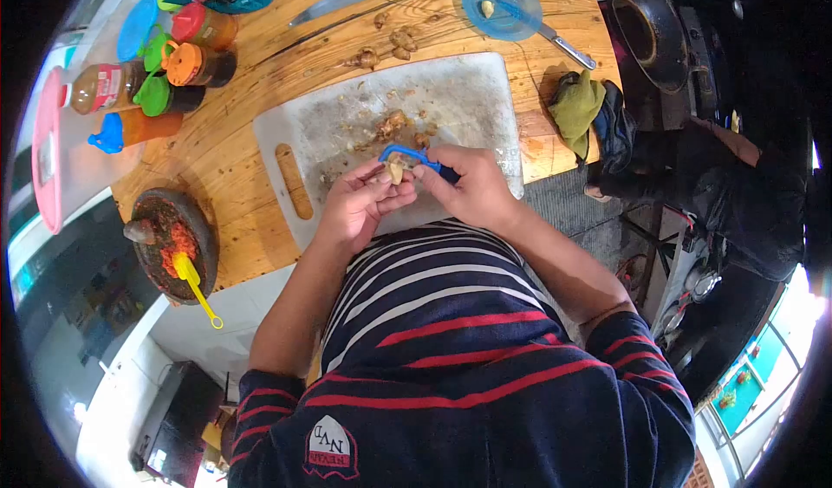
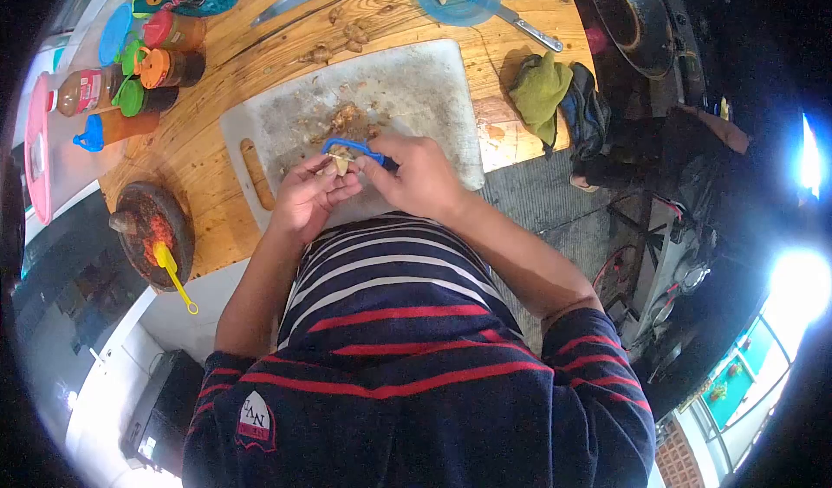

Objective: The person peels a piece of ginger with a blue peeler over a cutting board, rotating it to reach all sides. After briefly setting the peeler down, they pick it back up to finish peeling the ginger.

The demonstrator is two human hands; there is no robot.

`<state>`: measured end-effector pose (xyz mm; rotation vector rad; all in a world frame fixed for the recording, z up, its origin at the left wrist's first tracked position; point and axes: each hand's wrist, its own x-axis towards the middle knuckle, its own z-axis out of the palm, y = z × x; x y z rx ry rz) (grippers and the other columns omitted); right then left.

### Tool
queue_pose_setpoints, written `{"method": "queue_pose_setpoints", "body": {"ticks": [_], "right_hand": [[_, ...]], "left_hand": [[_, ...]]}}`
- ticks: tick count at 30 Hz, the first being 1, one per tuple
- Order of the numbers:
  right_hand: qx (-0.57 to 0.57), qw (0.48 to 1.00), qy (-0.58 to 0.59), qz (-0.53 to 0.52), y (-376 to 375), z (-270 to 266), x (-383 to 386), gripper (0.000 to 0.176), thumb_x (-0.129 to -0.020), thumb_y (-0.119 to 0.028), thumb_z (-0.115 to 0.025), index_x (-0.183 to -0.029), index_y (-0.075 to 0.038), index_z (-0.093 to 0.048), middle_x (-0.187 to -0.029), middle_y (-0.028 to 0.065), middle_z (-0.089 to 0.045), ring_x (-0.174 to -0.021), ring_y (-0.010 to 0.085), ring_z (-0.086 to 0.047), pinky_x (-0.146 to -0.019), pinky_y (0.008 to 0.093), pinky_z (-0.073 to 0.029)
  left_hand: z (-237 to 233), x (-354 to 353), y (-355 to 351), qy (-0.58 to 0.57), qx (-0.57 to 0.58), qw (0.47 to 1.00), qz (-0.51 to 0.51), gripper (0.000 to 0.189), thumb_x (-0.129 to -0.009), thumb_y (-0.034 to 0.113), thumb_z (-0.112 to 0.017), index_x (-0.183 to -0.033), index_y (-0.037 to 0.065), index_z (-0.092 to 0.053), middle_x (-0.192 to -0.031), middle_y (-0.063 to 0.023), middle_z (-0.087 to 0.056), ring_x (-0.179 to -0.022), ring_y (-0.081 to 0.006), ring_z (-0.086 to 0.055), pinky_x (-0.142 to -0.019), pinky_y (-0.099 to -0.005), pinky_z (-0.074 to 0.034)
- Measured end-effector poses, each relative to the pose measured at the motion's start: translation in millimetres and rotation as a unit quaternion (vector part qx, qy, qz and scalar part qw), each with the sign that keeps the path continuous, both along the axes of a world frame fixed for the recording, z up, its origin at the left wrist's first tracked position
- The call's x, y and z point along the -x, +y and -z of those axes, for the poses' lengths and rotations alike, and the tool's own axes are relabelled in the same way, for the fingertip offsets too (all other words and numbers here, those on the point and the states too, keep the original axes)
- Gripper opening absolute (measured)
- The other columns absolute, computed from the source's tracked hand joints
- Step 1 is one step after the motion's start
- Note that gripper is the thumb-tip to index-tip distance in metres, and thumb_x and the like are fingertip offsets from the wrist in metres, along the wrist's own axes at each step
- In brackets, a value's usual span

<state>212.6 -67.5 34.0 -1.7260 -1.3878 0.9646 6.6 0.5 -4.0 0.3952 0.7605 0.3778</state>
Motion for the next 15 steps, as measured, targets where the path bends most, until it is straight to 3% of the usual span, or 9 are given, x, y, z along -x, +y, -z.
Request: {"method": "queue_pose_setpoints", "body": {"ticks": [2,8,12,15], "right_hand": [[-0.022,0.998,-0.026,-0.050,0,2,0,0.017,-0.088,-0.020,-0.070,-0.090,-0.003,-0.070,-0.078,0.0187,-0.065,-0.069,0.0395,-0.065,-0.060,0.0463,-0.051],[-0.034,0.995,-0.095,-0.019,0,13,-3,0.017,-0.087,-0.020,-0.070,-0.089,-0.003,-0.069,-0.076,0.0185,-0.065,-0.069,0.0399,-0.064,-0.061,0.0470,-0.051],[0.026,0.999,-0.026,-0.004,-2,2,-3,0.016,-0.088,-0.020,-0.070,-0.090,-0.004,-0.069,-0.077,0.0180,-0.065,-0.069,0.0392,-0.064,-0.061,0.0469,-0.051],[-0.065,0.997,-0.031,-0.027,-5,4,-2,0.017,-0.088,-0.020,-0.071,-0.089,-0.004,-0.069,-0.075,0.0176,-0.064,-0.066,0.0385,-0.064,-0.059,0.0460,-0.050]], "left_hand": [[1,2,0,-0.007,-0.009,1.000,0.012,0.030,-0.100,0.012,-0.060,-0.126,-0.004,-0.059,-0.110,-0.0161,-0.070,-0.093,-0.0208,-0.072,-0.088,-0.0375,-0.062],[-1,3,2,-0.026,0.016,0.999,0.033,0.028,-0.100,0.013,-0.060,-0.123,-0.003,-0.061,-0.105,-0.0153,-0.071,-0.089,-0.0214,-0.073,-0.086,-0.0386,-0.062],[3,3,-2,-0.027,0.028,0.999,0.006,0.028,-0.099,0.013,-0.061,-0.122,-0.003,-0.061,-0.102,-0.0153,-0.071,-0.087,-0.0226,-0.073,-0.086,-0.0392,-0.062],[6,3,-4,-0.028,0.042,0.999,0.018,0.029,-0.099,0.013,-0.060,-0.124,-0.003,-0.060,-0.102,-0.0155,-0.071,-0.088,-0.0222,-0.073,-0.086,-0.0397,-0.062]]}}
